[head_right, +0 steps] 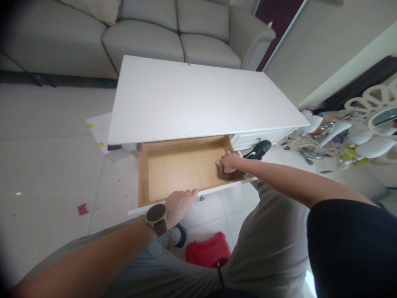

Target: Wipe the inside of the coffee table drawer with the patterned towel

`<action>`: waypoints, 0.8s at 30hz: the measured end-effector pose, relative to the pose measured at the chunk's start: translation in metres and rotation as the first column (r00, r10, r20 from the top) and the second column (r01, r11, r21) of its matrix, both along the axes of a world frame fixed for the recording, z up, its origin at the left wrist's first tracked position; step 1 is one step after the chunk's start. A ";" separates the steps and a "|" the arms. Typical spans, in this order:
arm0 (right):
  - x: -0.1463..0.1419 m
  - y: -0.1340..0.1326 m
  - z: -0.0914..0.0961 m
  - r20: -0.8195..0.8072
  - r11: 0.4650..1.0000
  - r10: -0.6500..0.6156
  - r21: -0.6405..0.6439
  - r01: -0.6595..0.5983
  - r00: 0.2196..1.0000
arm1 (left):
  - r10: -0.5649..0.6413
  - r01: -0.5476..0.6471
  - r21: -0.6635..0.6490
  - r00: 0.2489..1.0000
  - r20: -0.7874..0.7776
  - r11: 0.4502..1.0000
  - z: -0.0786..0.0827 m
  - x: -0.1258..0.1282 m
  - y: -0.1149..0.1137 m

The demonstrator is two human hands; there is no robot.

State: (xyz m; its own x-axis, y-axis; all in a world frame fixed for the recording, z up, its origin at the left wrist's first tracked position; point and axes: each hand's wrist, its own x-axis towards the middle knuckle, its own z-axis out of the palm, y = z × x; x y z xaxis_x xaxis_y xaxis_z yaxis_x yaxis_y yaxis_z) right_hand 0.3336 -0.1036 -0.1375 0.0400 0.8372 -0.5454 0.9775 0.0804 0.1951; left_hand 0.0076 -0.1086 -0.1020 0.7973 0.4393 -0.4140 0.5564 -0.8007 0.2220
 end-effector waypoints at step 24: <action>0.060 0.048 -0.014 0.103 0.979 -0.016 0.203 -0.006 0.995 | 0.017 -0.033 -0.103 0.988 -0.152 0.994 0.034 0.014 0.010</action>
